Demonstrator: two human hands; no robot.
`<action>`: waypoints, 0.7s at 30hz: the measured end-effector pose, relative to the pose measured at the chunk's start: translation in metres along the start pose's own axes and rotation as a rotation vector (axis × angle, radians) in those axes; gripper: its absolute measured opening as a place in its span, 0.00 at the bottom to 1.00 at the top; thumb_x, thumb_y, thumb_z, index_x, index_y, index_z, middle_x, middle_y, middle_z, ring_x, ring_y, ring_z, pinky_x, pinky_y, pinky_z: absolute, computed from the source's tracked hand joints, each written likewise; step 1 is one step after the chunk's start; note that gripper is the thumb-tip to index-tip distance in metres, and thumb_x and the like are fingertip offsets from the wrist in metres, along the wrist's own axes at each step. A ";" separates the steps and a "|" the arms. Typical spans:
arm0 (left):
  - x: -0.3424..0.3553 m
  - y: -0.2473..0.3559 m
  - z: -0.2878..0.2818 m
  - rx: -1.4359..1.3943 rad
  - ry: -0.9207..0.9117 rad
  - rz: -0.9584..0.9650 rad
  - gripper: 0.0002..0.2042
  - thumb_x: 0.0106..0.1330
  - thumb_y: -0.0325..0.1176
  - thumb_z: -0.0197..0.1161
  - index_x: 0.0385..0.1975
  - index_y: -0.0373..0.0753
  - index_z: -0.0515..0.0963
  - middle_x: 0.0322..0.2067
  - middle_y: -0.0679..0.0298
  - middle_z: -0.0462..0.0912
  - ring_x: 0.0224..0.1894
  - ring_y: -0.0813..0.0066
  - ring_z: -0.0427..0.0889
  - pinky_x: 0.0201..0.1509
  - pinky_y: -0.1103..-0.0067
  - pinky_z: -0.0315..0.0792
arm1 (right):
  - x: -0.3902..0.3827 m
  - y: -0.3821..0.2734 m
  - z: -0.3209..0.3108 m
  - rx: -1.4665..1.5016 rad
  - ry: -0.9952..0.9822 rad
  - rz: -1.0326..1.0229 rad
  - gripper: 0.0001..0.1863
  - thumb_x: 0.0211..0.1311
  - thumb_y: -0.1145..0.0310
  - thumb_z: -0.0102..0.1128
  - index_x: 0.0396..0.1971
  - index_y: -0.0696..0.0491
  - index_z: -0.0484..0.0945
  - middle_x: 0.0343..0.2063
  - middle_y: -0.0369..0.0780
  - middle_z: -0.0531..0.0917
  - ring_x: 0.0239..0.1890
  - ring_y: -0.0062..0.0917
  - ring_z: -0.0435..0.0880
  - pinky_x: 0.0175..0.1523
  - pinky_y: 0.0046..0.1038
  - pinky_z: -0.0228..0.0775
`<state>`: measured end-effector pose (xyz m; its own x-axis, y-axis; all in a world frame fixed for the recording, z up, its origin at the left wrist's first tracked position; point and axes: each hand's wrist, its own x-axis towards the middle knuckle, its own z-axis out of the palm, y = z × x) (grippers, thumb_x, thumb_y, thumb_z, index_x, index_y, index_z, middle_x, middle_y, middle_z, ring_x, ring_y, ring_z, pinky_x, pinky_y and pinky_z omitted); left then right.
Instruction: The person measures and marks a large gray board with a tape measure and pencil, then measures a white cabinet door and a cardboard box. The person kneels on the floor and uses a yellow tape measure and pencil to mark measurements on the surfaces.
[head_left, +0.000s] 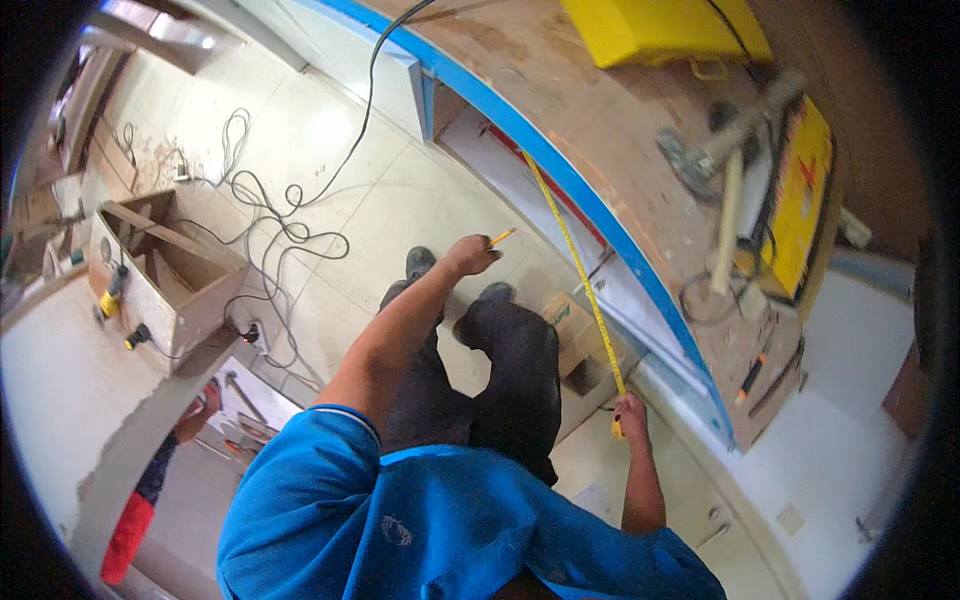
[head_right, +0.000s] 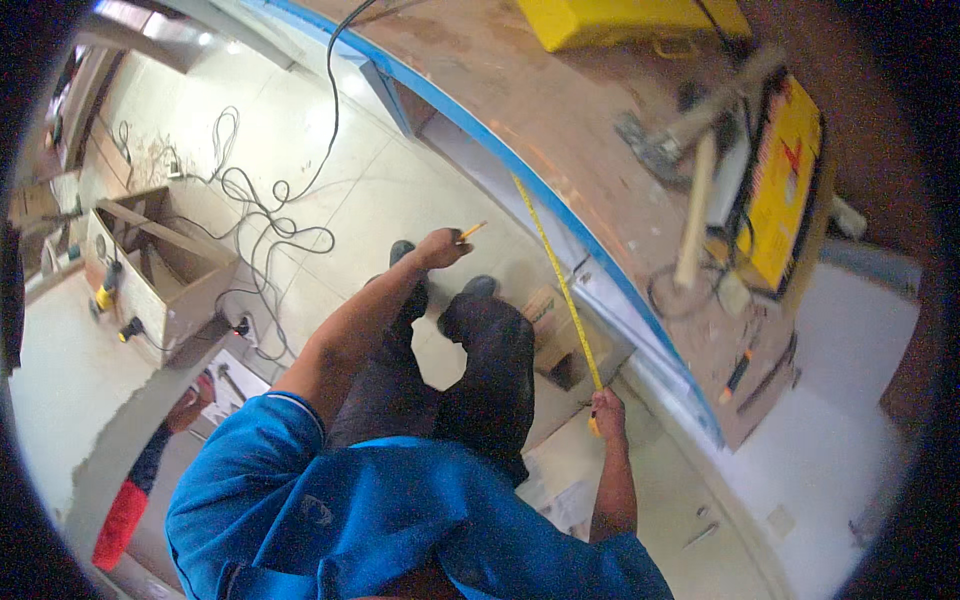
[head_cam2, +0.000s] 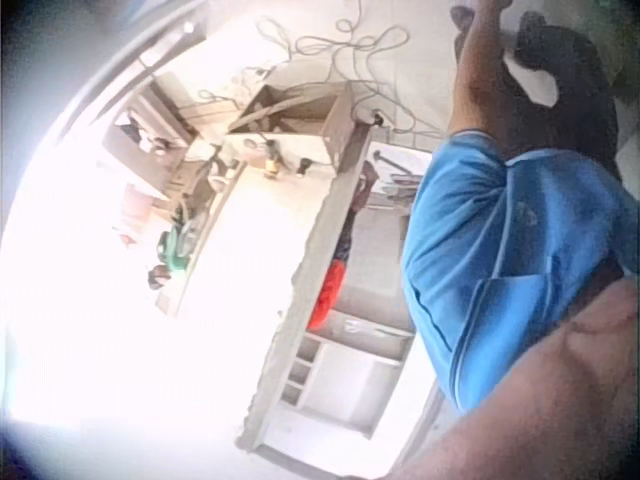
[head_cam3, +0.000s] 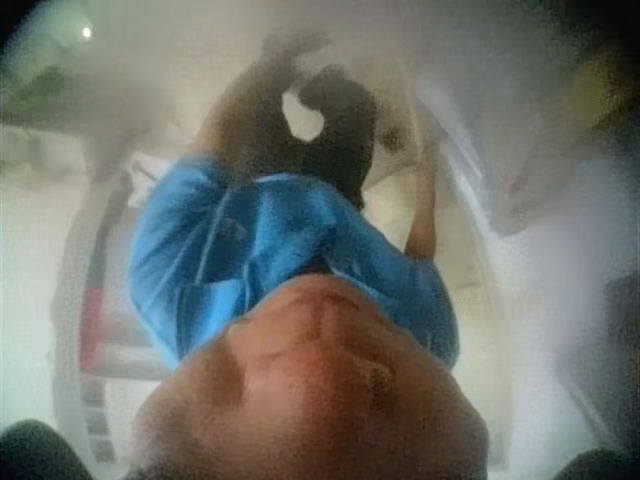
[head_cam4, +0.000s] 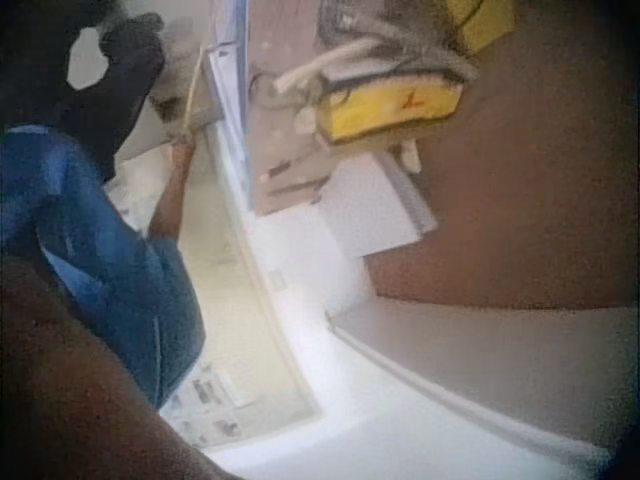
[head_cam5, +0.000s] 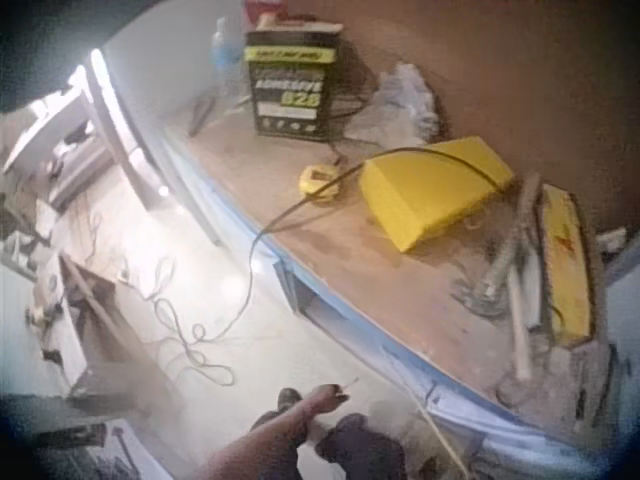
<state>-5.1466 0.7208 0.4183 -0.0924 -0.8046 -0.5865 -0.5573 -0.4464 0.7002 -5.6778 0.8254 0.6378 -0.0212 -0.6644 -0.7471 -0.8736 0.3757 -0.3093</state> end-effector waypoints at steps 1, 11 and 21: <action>0.028 -0.001 0.004 -0.026 0.031 0.017 0.23 0.66 0.51 0.62 0.39 0.33 0.83 0.39 0.43 0.85 0.45 0.42 0.84 0.50 0.56 0.76 | 0.028 0.001 0.003 -0.023 0.014 -0.055 0.16 0.78 0.62 0.45 0.33 0.55 0.75 0.21 0.37 0.79 0.24 0.24 0.79 0.33 0.31 0.72; 0.260 -0.019 -0.002 0.393 0.057 0.271 0.15 0.65 0.42 0.62 0.46 0.41 0.84 0.45 0.54 0.87 0.53 0.54 0.84 0.57 0.62 0.78 | 0.298 0.067 0.053 -0.023 0.090 -0.233 0.12 0.78 0.64 0.48 0.34 0.54 0.74 0.24 0.35 0.77 0.27 0.22 0.77 0.32 0.29 0.70; 0.421 -0.047 0.045 0.398 0.154 0.567 0.22 0.67 0.40 0.61 0.56 0.32 0.77 0.42 0.45 0.85 0.51 0.46 0.84 0.57 0.60 0.77 | 0.393 0.076 -0.024 0.062 0.124 0.052 0.04 0.53 0.72 0.58 0.29 0.54 0.79 0.21 0.37 0.80 0.22 0.24 0.80 0.30 0.26 0.72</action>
<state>-5.1965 0.4211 0.1203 -0.3563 -0.9300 -0.0905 -0.7195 0.2112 0.6616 -5.7641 0.5774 0.3342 -0.1293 -0.7163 -0.6857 -0.8380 0.4487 -0.3107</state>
